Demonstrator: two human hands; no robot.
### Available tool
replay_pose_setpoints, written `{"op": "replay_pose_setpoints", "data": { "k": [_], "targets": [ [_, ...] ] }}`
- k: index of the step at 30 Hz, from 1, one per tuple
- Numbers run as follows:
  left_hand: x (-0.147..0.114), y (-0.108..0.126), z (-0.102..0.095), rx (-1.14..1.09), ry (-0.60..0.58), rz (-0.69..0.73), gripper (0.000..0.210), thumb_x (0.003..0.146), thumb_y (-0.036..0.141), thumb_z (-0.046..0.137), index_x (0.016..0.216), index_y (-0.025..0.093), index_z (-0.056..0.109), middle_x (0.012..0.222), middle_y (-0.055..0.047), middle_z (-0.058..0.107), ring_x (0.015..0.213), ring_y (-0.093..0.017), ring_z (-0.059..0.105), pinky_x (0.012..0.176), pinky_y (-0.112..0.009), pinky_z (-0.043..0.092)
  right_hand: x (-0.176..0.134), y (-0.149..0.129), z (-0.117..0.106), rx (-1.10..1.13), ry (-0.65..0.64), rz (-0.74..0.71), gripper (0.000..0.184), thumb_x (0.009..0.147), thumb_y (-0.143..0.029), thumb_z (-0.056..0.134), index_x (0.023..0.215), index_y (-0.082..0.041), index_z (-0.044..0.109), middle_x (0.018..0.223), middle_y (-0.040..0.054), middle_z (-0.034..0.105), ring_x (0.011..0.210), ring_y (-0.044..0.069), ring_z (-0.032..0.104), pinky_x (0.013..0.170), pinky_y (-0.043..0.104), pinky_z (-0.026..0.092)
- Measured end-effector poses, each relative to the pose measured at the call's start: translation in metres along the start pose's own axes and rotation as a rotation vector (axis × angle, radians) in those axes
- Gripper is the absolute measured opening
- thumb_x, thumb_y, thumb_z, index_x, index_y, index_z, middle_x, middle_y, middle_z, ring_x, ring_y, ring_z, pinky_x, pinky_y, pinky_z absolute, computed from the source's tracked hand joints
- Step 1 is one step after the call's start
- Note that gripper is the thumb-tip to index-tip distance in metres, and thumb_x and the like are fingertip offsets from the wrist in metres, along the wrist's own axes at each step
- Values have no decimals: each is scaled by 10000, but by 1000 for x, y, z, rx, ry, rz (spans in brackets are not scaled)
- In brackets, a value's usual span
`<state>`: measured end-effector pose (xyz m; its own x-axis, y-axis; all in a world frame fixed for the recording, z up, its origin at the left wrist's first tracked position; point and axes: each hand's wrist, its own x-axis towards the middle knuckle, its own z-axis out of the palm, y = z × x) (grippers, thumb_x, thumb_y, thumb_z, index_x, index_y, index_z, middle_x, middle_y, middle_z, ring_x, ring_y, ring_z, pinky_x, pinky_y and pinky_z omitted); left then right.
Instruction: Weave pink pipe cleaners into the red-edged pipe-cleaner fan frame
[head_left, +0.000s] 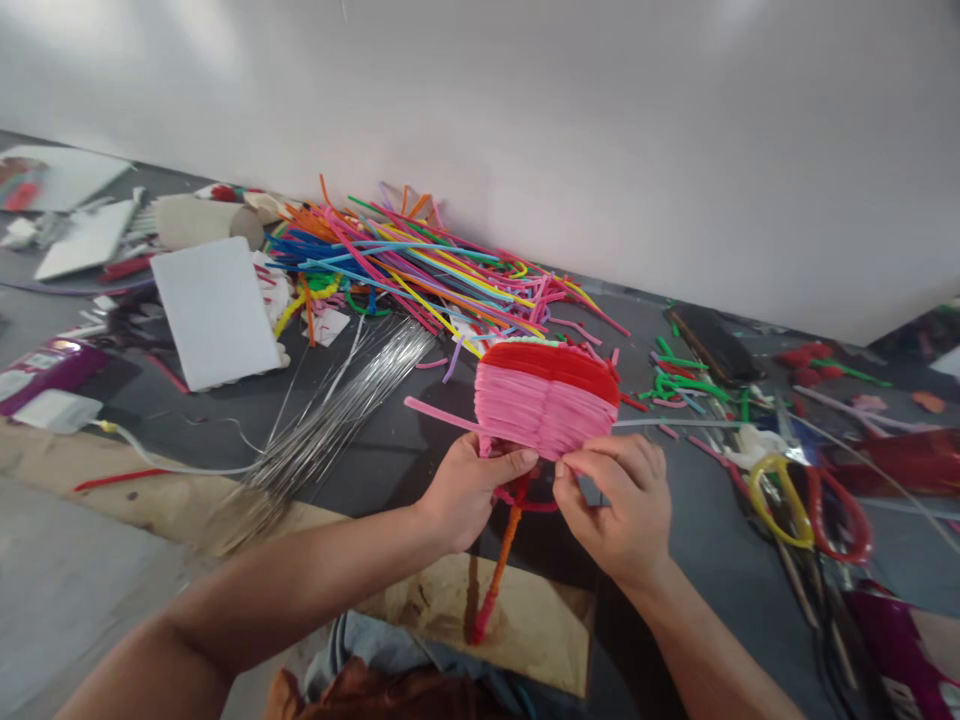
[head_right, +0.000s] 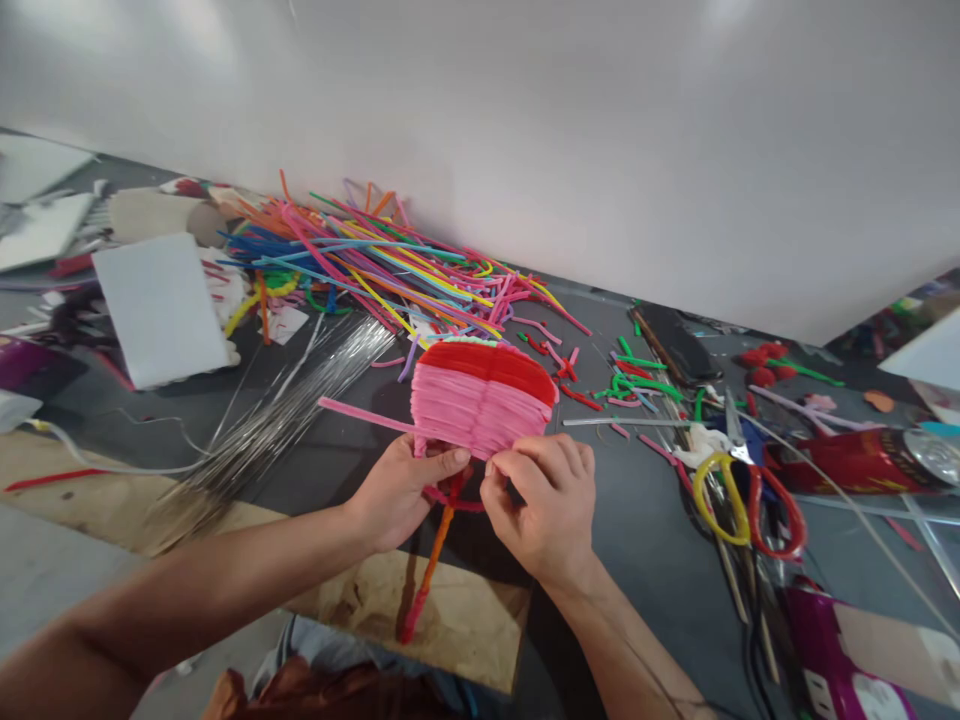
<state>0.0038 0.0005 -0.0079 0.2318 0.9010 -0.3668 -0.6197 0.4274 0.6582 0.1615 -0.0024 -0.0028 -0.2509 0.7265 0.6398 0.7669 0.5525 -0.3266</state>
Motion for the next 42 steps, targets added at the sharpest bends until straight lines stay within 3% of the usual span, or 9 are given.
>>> {"op": "replay_pose_setpoints", "data": {
  "k": [7, 13, 16, 20, 26, 29, 34, 40, 42],
  "targets": [
    [3, 6, -1, 92, 98, -16, 169, 594, 186, 776, 652, 124, 630, 590, 2, 634, 566, -94, 585, 576, -204, 443, 0, 1, -1, 73, -16, 61, 137, 744, -173, 627, 859, -226, 574, 810, 28, 580, 756, 185, 529, 695, 340, 394],
    [4, 6, -5, 149, 112, 34, 146, 611, 196, 762, 624, 137, 629, 580, 1, 631, 583, -103, 588, 564, -202, 436, -7, 9, -1, 704, -73, 741, 153, 852, -369, 499, 809, -227, 465, 667, -28, 466, 562, 123, 438, 520, 259, 376],
    [4, 6, -5, 162, 94, 77, 119, 628, 183, 751, 644, 137, 642, 596, 3, 634, 594, -101, 585, 603, -211, 450, -8, 11, 2, 984, -225, 887, 250, 860, -453, 470, 784, -215, 467, 637, -38, 456, 502, 102, 409, 467, 239, 349],
    [3, 6, -3, 188, 90, 109, 104, 638, 176, 746, 667, 134, 656, 616, 4, 640, 599, -96, 579, 632, -220, 460, -6, 6, 5, 1039, -351, 918, 310, 813, -480, 549, 715, -189, 507, 560, -51, 422, 466, 85, 371, 443, 224, 310],
    [4, 5, -4, 168, 87, 57, 121, 636, 181, 753, 662, 135, 645, 605, 2, 644, 589, -95, 591, 608, -204, 461, -5, 1, 6, 1085, -320, 1019, 264, 764, -431, 630, 738, -175, 568, 540, -62, 423, 453, 65, 339, 436, 207, 274],
    [6, 12, -7, 119, 35, -88, 125, 653, 209, 742, 705, 137, 654, 645, -26, 668, 611, -115, 617, 608, -216, 470, -3, 4, 3, 1049, -326, 980, 277, 769, -440, 618, 725, -171, 573, 555, -47, 447, 469, 73, 364, 443, 212, 295],
    [7, 30, -12, 105, -223, -402, 321, 657, 332, 723, 856, 82, 699, 887, -170, 705, 796, -240, 667, 777, -363, 502, -1, 13, -6, 911, -369, 831, 273, 785, -442, 593, 748, -172, 596, 583, -23, 491, 509, 93, 402, 461, 218, 354],
    [5, 23, -11, 262, -16, -314, 239, 611, 278, 777, 760, 106, 705, 695, -86, 702, 607, -166, 644, 631, -303, 513, -2, 11, -6, 897, -447, 753, 260, 802, -422, 578, 873, -176, 620, 757, 29, 616, 703, 157, 539, 636, 274, 467],
    [4, 20, -10, 291, 26, -270, 241, 605, 288, 780, 738, 104, 702, 664, -77, 695, 574, -156, 635, 588, -281, 506, -1, 11, -6, 925, -448, 753, 273, 807, -444, 565, 803, -174, 607, 708, 21, 594, 646, 141, 514, 585, 256, 446]
  ]
}}
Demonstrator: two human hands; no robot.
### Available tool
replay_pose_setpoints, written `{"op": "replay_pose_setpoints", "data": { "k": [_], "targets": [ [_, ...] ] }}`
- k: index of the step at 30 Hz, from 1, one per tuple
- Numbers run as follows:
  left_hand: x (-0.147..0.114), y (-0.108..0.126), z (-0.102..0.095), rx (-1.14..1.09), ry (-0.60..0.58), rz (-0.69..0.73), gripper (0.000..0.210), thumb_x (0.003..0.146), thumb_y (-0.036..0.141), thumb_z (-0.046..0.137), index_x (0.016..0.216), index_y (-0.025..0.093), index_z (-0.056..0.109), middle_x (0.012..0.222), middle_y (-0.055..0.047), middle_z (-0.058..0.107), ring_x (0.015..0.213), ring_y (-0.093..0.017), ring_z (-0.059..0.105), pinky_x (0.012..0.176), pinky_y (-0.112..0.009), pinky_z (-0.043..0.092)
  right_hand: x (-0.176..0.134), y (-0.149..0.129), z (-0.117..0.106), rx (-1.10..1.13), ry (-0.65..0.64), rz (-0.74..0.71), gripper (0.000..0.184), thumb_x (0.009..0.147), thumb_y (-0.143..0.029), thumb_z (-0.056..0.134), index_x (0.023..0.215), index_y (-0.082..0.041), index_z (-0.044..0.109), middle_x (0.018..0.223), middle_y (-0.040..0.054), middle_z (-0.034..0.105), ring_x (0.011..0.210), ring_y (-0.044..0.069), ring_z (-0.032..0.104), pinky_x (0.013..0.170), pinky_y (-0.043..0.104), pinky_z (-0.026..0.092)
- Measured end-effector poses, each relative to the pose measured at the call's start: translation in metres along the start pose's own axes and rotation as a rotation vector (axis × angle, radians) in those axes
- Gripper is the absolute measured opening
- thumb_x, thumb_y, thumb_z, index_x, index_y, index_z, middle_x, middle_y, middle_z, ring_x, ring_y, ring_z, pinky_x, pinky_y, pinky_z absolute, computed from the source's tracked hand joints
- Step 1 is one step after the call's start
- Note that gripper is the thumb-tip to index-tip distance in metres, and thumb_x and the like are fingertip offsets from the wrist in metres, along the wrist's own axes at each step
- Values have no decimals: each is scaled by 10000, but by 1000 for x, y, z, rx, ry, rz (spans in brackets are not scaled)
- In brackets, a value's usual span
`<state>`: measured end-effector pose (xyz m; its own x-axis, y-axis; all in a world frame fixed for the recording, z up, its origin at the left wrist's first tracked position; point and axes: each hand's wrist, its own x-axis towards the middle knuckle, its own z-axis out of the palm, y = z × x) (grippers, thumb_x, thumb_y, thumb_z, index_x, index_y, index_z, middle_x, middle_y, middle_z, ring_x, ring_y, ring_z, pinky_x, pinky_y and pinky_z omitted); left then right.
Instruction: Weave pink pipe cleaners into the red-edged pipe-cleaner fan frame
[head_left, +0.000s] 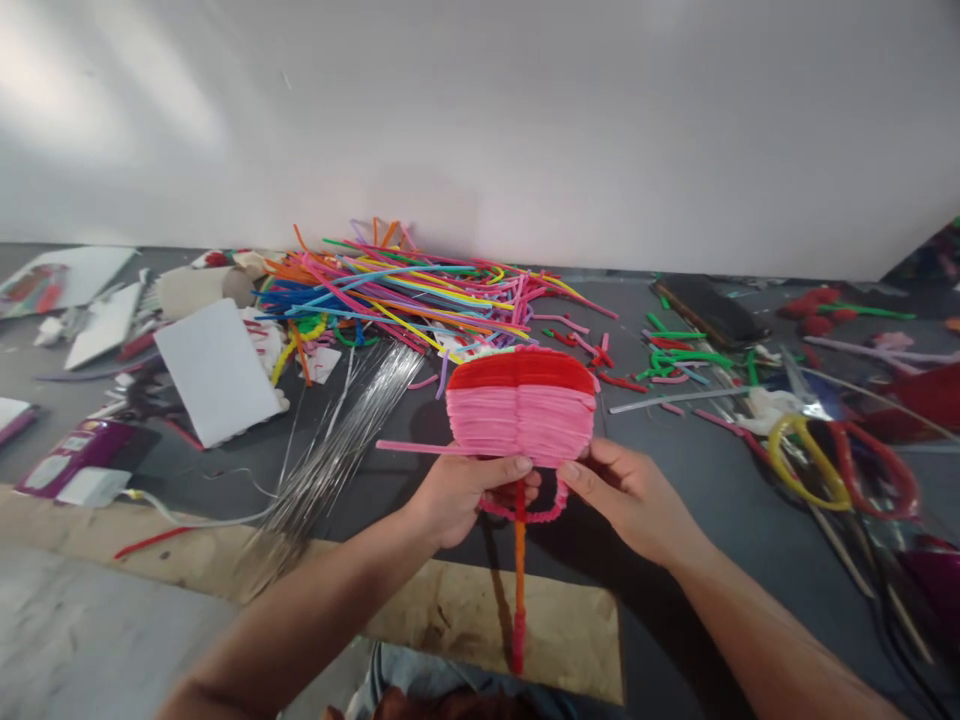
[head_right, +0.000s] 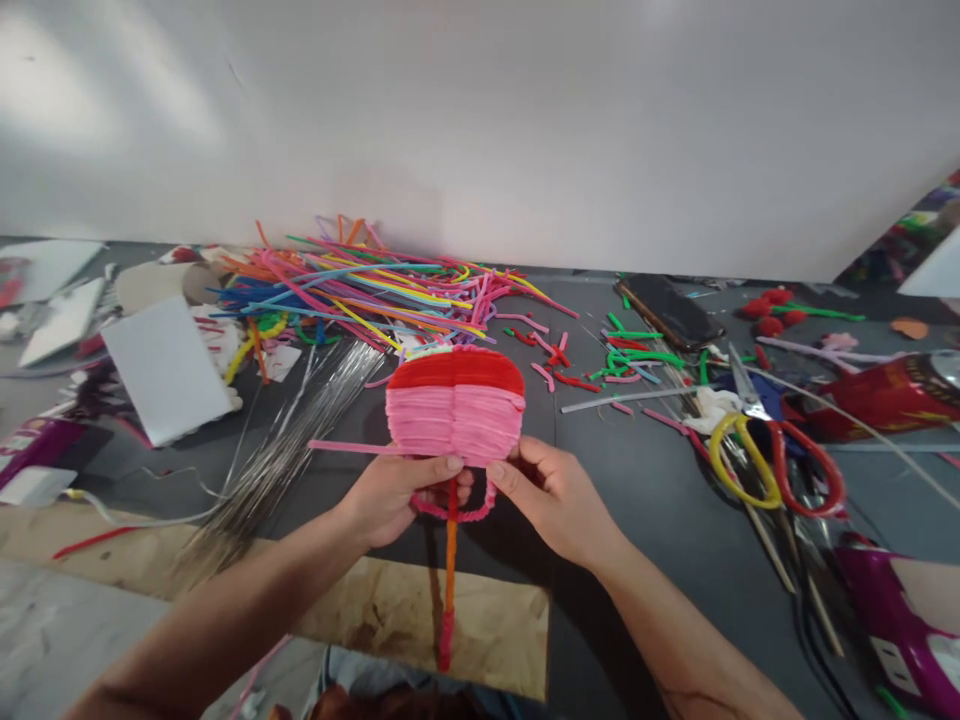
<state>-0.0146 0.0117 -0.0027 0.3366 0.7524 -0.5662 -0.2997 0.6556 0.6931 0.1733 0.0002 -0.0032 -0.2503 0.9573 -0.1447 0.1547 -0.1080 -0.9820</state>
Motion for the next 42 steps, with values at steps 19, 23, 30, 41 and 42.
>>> {"op": "replay_pose_setpoints", "data": {
  "k": [19, 23, 30, 41, 42],
  "targets": [
    [-1, 0, 3, -12, 106, 50, 238, 594, 285, 782, 723, 104, 698, 680, -77, 700, 592, -150, 637, 606, -280, 528, 1, -3, 4, 123, -1, 78, 309, 811, -473, 539, 759, -172, 589, 598, -25, 491, 511, 90, 422, 478, 215, 363],
    [0, 0, 5, -44, 147, 69, 254, 580, 296, 789, 710, 100, 693, 674, -71, 694, 591, -153, 638, 567, -270, 528, -2, 0, 5, -201, 309, -177, 169, 813, -348, 566, 887, -198, 585, 715, 3, 588, 574, 114, 524, 542, 235, 438],
    [1, 1, 6, -58, 140, 83, 251, 585, 277, 789, 739, 103, 695, 673, -67, 693, 596, -153, 641, 555, -257, 528, -3, 3, 9, -484, 287, -477, 81, 835, -207, 555, 892, -213, 613, 819, 36, 640, 697, 141, 604, 629, 258, 485],
    [0, -2, 5, -49, 110, 129, 219, 617, 257, 769, 747, 107, 676, 661, -42, 667, 595, -137, 625, 552, -249, 517, -2, 2, 11, -347, 231, -379, 88, 840, -235, 548, 807, -198, 621, 746, 29, 605, 654, 139, 567, 597, 262, 457],
    [0, -2, 5, -44, 98, 137, 207, 625, 252, 763, 741, 106, 674, 657, -38, 661, 594, -133, 620, 551, -244, 514, -2, 2, 11, -336, 217, -377, 96, 844, -232, 542, 797, -199, 619, 741, 30, 600, 659, 142, 567, 597, 264, 457]
  ]
}}
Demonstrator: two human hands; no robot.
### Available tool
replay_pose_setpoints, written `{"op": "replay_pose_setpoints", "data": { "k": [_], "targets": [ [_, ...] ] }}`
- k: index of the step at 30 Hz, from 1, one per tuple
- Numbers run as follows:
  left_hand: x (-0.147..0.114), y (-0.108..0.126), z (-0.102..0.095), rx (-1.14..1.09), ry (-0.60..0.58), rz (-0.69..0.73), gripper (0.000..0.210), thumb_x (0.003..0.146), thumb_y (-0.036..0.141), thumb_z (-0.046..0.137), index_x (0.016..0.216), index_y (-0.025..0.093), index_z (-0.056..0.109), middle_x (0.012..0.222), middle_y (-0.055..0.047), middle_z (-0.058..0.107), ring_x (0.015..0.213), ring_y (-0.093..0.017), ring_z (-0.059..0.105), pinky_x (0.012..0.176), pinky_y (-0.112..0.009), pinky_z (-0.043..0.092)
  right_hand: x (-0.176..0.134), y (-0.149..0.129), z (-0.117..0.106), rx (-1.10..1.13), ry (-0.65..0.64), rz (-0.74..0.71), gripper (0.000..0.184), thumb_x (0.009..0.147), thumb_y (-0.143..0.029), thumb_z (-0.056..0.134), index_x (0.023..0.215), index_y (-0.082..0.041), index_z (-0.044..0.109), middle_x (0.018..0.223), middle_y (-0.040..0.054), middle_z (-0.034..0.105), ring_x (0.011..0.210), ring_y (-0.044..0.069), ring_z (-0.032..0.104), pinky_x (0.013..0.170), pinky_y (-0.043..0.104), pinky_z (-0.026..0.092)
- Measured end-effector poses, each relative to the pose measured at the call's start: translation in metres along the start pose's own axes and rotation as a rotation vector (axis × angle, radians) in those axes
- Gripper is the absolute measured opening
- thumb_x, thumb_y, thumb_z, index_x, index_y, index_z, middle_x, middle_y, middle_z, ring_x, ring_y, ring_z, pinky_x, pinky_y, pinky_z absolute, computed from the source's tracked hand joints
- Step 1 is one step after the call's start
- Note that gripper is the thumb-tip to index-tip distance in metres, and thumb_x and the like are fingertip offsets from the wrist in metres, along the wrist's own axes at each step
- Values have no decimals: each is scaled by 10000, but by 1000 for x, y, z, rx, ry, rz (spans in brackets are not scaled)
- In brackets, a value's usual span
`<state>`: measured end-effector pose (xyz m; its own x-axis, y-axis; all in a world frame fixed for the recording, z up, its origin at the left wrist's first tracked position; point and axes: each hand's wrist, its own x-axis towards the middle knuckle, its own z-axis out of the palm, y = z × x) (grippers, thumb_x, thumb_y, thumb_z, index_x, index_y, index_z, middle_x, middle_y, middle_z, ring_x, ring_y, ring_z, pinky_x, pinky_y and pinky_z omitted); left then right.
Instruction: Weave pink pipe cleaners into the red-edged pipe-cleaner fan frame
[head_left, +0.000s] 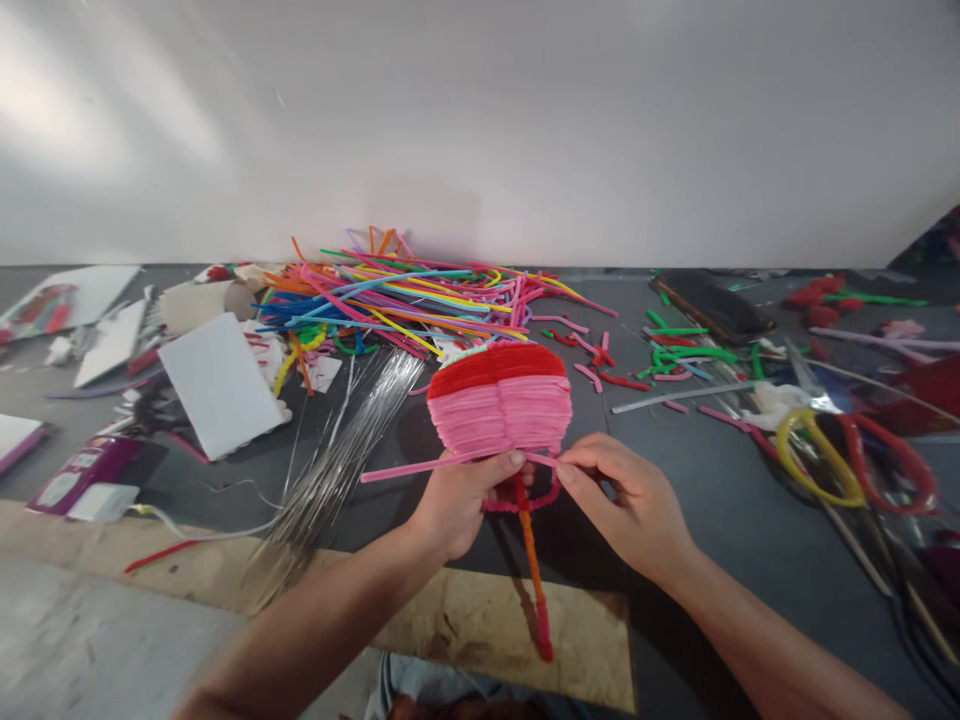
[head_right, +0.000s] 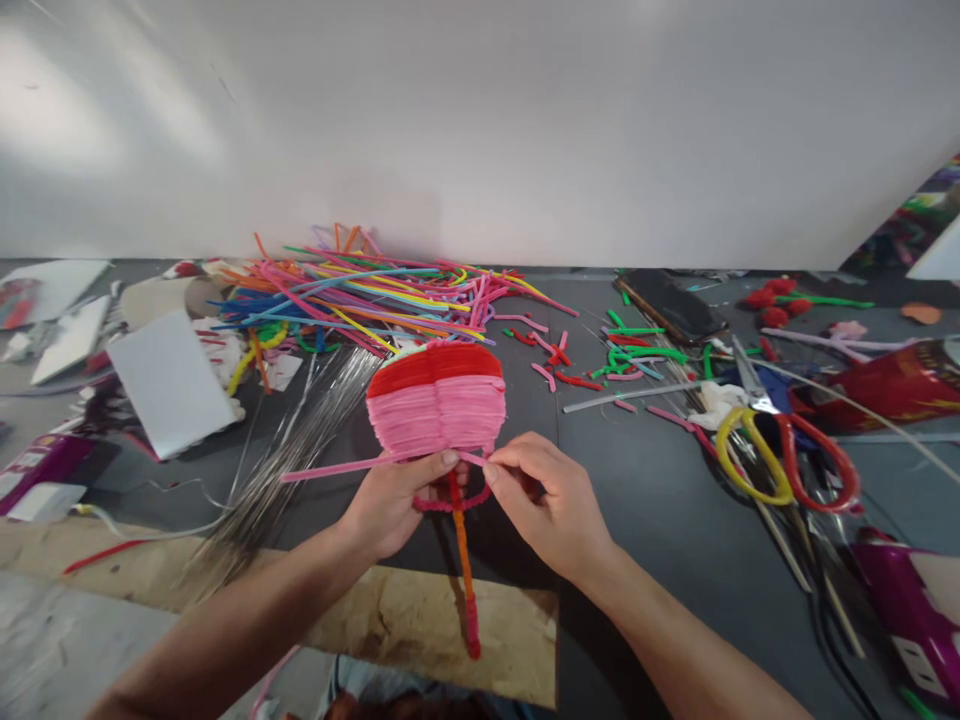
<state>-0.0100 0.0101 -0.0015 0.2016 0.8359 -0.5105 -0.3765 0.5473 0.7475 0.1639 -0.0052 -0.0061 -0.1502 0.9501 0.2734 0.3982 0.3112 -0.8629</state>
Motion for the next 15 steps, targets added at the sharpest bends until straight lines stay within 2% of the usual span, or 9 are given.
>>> {"op": "replay_pose_setpoints", "data": {
  "k": [3, 5, 8, 12, 15],
  "targets": [
    [1, 0, -1, 4, -17, 1, 194, 638, 246, 754, 746, 107, 673, 659, -34, 654, 598, -130, 614, 556, -246, 514, -1, 0, 1, -13, 7, -28, 87, 837, -211, 545, 778, -201, 609, 742, 27, 591, 629, 132, 554, 576, 258, 454],
    [2, 0, -1, -2, -19, 0, 196, 643, 247, 752, 759, 109, 674, 675, -35, 657, 607, -132, 616, 572, -255, 520, -2, 1, 1, -63, 29, -74, 50, 821, -197, 565, 843, -203, 609, 770, 22, 591, 580, 112, 528, 546, 249, 449],
    [4, -3, -3, -2, -62, 19, 203, 663, 237, 743, 813, 116, 679, 720, -37, 667, 639, -128, 620, 627, -269, 528, -2, 3, 2, -157, 31, -147, 152, 804, -190, 596, 955, -205, 605, 815, 24, 600, 591, 105, 540, 554, 238, 463],
    [2, -4, -3, 24, -172, 28, 194, 666, 212, 742, 828, 122, 682, 727, -37, 670, 667, -134, 627, 649, -273, 529, -1, 5, 2, -228, 67, -226, 104, 815, -149, 591, 897, -208, 615, 797, 25, 608, 693, 118, 597, 623, 228, 486],
    [0, -4, -1, 45, -195, -7, 194, 660, 221, 744, 804, 110, 677, 712, -48, 672, 624, -137, 627, 614, -278, 531, -1, 4, 1, -257, 118, -297, 124, 806, -118, 596, 892, -206, 613, 777, 21, 612, 683, 112, 598, 624, 222, 488]
  ]
}}
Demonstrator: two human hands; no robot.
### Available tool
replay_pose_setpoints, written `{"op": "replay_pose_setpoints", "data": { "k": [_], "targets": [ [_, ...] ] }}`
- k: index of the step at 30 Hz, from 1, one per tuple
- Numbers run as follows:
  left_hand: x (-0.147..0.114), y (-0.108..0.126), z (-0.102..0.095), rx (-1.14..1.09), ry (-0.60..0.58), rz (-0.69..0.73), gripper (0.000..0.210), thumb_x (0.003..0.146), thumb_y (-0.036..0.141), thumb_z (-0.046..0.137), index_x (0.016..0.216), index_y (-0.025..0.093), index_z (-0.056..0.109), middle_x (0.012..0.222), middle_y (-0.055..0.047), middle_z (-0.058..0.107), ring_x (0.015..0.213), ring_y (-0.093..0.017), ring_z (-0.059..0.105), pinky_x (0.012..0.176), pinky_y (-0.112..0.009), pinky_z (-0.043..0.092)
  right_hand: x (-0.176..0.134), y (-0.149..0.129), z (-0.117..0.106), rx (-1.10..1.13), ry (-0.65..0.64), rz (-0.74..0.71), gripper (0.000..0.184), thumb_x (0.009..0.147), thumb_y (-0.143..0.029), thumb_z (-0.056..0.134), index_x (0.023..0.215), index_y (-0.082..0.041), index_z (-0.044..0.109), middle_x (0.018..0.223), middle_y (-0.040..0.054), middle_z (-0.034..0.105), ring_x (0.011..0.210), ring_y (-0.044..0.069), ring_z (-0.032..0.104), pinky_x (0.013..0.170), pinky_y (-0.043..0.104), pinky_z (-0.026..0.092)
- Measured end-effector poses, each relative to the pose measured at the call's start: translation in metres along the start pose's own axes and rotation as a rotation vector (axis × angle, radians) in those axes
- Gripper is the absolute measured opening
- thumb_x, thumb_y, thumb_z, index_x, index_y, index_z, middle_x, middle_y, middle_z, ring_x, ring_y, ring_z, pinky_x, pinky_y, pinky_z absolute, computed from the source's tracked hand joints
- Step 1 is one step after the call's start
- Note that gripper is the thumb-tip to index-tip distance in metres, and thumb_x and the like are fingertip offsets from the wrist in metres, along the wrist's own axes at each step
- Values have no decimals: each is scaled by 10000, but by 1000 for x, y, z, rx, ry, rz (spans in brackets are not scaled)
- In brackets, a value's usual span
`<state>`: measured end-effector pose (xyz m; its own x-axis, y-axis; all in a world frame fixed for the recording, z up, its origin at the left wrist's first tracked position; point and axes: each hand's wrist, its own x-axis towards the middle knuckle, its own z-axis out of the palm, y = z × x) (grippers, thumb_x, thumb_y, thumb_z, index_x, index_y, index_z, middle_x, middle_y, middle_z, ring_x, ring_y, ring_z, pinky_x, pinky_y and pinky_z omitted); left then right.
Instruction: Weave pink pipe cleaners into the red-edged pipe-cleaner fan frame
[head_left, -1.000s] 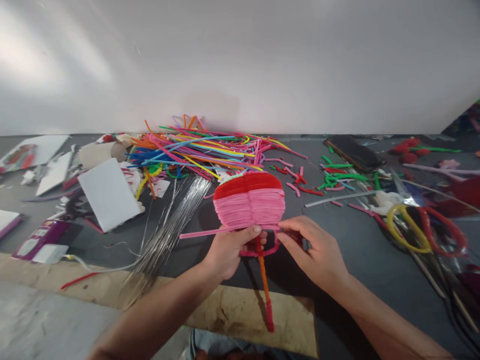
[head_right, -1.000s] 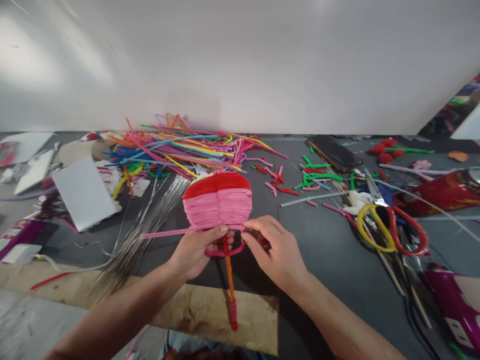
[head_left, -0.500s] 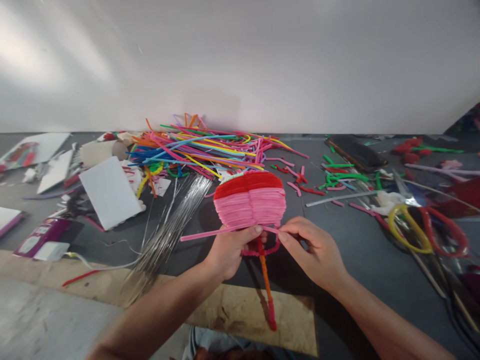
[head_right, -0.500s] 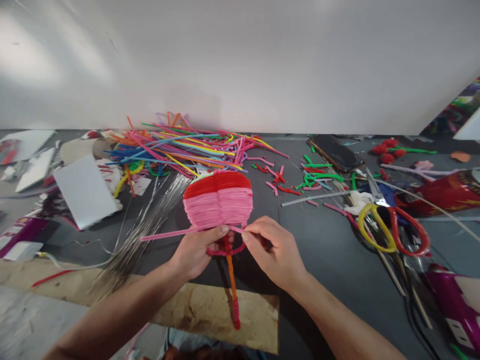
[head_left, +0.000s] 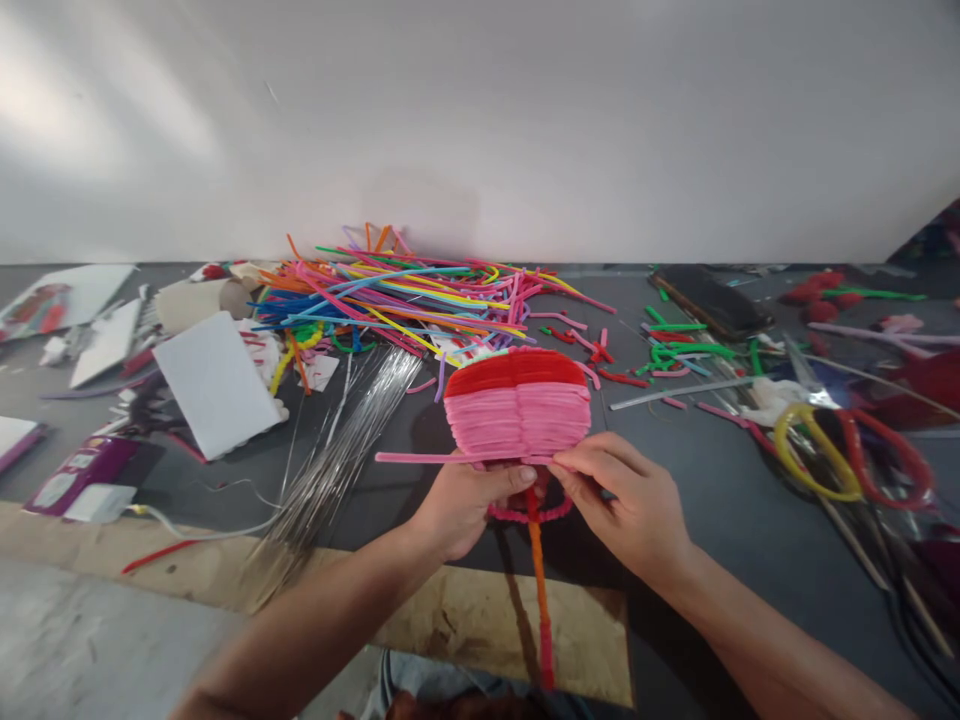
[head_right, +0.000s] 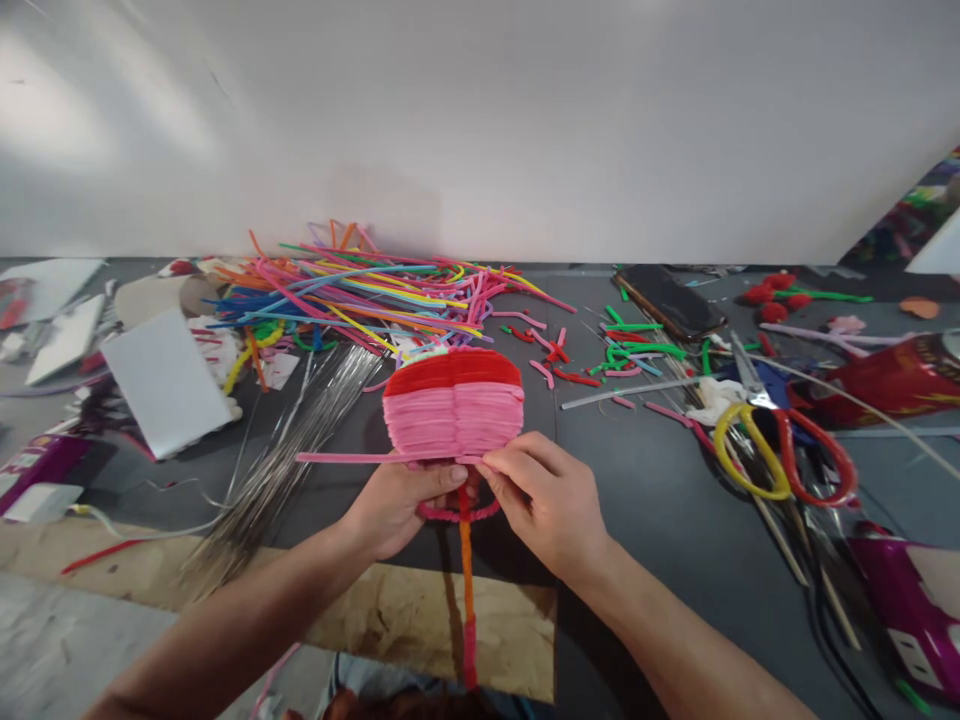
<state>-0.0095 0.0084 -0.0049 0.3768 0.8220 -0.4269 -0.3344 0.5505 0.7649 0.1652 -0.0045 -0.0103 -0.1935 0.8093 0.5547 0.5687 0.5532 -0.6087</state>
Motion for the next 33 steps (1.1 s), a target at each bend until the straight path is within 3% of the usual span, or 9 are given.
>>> {"op": "replay_pose_setpoints", "data": {
  "k": [5, 9, 13, 19, 26, 29, 33],
  "targets": [
    [-1, 0, 2, 15, 34, -96, 277, 638, 284, 758, 826, 105, 662, 691, -57, 668, 583, -159, 631, 585, -325, 543, 2, 0, -1, -107, 32, -40, 114, 794, -126, 604, 886, -193, 615, 768, 29, 623, 705, 134, 597, 645, 242, 486],
    [1, -7, 0, 64, 74, -42, 293, 637, 317, 757, 828, 118, 659, 673, -41, 659, 582, -155, 624, 576, -315, 539, 5, 1, -3, -339, -45, -118, 122, 783, -185, 620, 903, -193, 642, 811, 54, 636, 754, 180, 571, 671, 307, 445],
    [2, -12, -1, 93, 86, 5, 303, 667, 362, 731, 851, 133, 657, 709, -42, 670, 610, -167, 636, 596, -332, 542, 7, -2, -9, -484, -88, -229, 65, 775, -190, 635, 821, -230, 657, 801, 22, 657, 731, 169, 541, 659, 321, 360],
    [-1, -7, 6, 48, 102, -52, 383, 567, 371, 795, 818, 124, 645, 672, -27, 653, 591, -179, 638, 616, -373, 543, 5, -4, -11, -521, -111, -287, 63, 784, -173, 633, 830, -215, 646, 797, -4, 674, 706, 130, 540, 735, 332, 317],
    [-2, -12, 6, 53, 55, 21, 303, 630, 340, 762, 826, 138, 650, 715, -21, 665, 630, -151, 622, 657, -342, 528, 5, -7, -7, -537, -69, -275, 36, 795, -170, 615, 782, -202, 624, 736, -14, 656, 645, 107, 537, 752, 332, 304],
    [-1, -14, 6, 53, 84, 61, 275, 664, 337, 739, 843, 145, 660, 772, -23, 678, 692, -151, 624, 735, -344, 517, 6, -7, -8, -526, -77, -284, 76, 792, -150, 615, 842, -207, 627, 763, -8, 671, 661, 116, 562, 751, 336, 315],
    [0, -12, 6, 51, 103, 59, 276, 678, 359, 724, 827, 137, 660, 748, -32, 678, 650, -151, 620, 691, -336, 524, 5, -5, -12, -458, -82, -284, 144, 782, -137, 626, 903, -213, 616, 781, -5, 687, 670, 125, 586, 743, 340, 341]
  ]
}}
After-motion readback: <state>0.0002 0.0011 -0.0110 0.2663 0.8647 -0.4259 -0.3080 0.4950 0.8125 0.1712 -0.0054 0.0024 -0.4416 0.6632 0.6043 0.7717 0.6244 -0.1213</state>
